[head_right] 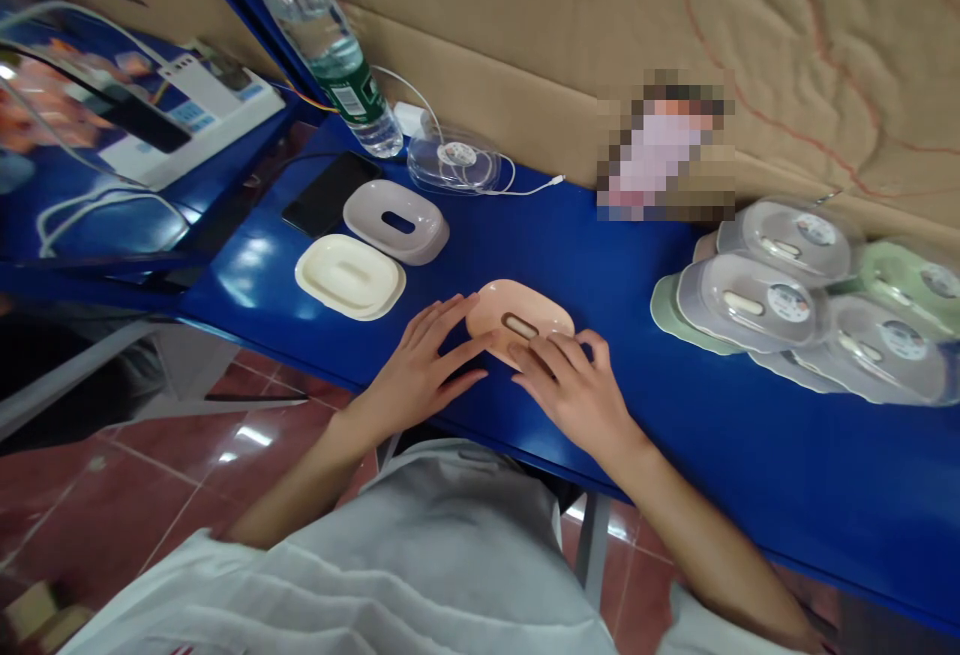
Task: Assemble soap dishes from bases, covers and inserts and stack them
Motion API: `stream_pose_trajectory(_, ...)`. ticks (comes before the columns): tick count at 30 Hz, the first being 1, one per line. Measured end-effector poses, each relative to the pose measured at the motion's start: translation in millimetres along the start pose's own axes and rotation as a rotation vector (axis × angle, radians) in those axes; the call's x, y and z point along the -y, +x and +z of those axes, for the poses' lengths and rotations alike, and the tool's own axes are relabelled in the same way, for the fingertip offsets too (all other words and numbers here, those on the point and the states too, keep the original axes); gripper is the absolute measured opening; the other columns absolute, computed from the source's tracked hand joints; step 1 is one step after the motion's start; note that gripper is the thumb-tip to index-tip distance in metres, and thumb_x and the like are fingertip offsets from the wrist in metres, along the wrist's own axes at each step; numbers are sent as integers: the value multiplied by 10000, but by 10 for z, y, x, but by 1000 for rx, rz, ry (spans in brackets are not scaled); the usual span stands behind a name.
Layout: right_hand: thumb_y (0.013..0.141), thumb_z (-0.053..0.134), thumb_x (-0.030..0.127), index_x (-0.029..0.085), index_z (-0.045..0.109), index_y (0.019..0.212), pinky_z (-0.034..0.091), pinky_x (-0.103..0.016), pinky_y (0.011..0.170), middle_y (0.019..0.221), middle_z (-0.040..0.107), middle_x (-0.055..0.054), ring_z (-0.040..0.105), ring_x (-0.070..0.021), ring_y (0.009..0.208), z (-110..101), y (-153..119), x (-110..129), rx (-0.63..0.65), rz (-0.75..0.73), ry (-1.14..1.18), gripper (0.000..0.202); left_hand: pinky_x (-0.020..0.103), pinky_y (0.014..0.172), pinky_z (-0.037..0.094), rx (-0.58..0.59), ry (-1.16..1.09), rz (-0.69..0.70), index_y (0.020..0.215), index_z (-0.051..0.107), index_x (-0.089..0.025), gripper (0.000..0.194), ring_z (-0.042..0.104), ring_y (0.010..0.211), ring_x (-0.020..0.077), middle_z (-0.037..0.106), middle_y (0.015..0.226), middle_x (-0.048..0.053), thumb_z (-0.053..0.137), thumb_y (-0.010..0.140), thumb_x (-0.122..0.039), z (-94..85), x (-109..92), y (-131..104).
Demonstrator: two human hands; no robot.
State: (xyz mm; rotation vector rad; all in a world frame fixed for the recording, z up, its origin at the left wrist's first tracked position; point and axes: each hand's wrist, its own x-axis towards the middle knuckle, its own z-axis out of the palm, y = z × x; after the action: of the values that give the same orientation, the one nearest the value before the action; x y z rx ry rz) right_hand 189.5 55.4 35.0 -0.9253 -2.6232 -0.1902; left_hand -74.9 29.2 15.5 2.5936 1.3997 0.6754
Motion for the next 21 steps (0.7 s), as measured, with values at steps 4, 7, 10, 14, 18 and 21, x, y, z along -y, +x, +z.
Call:
stream_pose_trajectory(4,1042,660,213,209,630,1417,428,-521,1234,1464,682,-113,592,-286,1424,56,-33,-152,9,78,155,376,599,1282,393,-5,-8,-42,1547,552,-275,514,438,1584,356,442,1701,174,646,1042,-266,-99,76,-16)
stream_pose_trajectory(7,1030,671,204,194,621,1435,431,-538,1269,1515,647,-129,517,-305,1518,105,-65,-278,-31,111,199,408,583,1256,411,-76,51,-102,1534,564,-267,480,469,1558,350,468,1684,173,611,1056,-260,-253,340,20)
stream_pose_trajectory(10,1021,695,213,228,616,1453,471,-516,1238,1459,696,-98,598,-285,1442,119,-75,-333,-75,93,210,440,586,1238,397,-119,135,-172,1547,549,-271,482,492,1536,349,511,1659,154,576,1067,-276,-446,737,109)
stream_pose_trajectory(14,1018,716,261,258,643,1423,522,-453,1143,1385,745,-66,671,-261,1333,101,-54,-286,-106,81,197,411,625,1269,304,-38,144,-153,1560,546,-268,504,533,1498,362,604,1582,138,578,1059,-321,-700,1113,251)
stream_pose_trajectory(18,1048,674,290,256,607,1478,433,-504,1197,1504,672,-80,606,-285,1411,98,-23,-216,7,76,95,436,565,1245,357,-4,116,-126,1550,561,-231,488,578,1449,344,636,1537,144,552,1079,-359,-846,1265,576)
stream_pose_trajectory(21,1061,624,208,279,585,1507,356,-533,1237,1578,611,-67,561,-285,1462,113,-12,-184,58,43,43,453,531,1262,346,93,105,-50,1557,534,-151,507,504,1515,329,567,1599,156,540,1096,-364,-795,1522,1074)
